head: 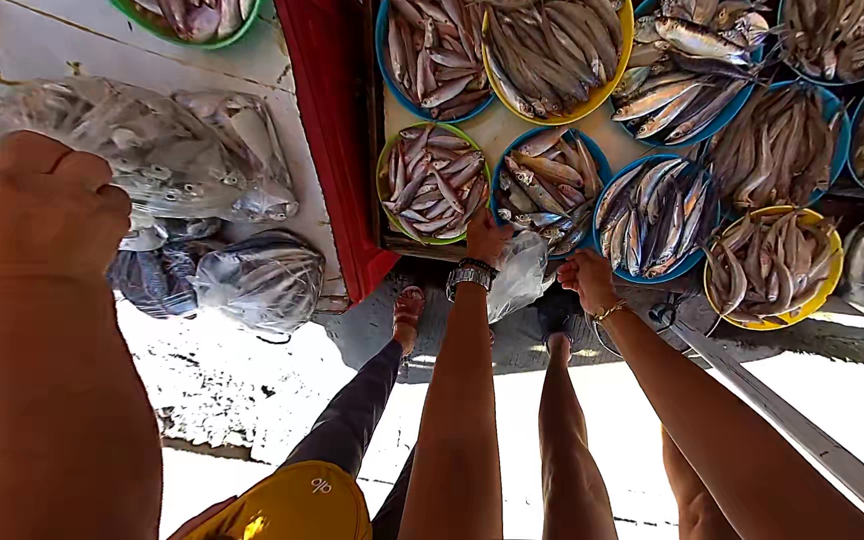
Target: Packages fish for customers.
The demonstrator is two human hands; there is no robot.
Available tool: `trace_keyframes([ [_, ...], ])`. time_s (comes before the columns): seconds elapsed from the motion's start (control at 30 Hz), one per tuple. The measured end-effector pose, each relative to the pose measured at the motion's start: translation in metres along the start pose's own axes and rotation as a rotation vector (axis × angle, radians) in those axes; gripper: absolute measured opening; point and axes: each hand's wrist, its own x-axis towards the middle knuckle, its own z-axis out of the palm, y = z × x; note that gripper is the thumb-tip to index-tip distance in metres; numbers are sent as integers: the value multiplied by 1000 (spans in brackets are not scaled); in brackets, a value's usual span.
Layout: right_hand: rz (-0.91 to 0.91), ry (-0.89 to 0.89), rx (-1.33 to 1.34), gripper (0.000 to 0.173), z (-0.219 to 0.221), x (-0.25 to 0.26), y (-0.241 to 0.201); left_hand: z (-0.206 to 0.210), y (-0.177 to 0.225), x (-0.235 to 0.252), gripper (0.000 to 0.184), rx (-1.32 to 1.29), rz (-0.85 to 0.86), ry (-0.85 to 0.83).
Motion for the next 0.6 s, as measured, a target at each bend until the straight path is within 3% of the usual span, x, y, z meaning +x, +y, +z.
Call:
trace_keyframes([
  [0.1,12,-90,-91,32,-17,3,2,-7,-3,-16,48,-65,-147,-26],
  [0.23,86,-188,-191,31,-34,4,-10,-28,-26,-48,20,-112,-237,9],
  [0.33,78,-167,-444,33,-29,-1,-24,-43,-32,-74,21,-195,-288,112],
  [0.4,-181,-63,-708,35,-20,-20,-35,-48,-24,-94,23,-212,-306,168],
  [0.5,-733,45,-855,54,5,-36,-44,-42,-13,-119,25,-256,-256,251],
  [0.6,-864,62,-909,68,50,-36,-41,-23,5,-140,25,-305,-196,319],
])
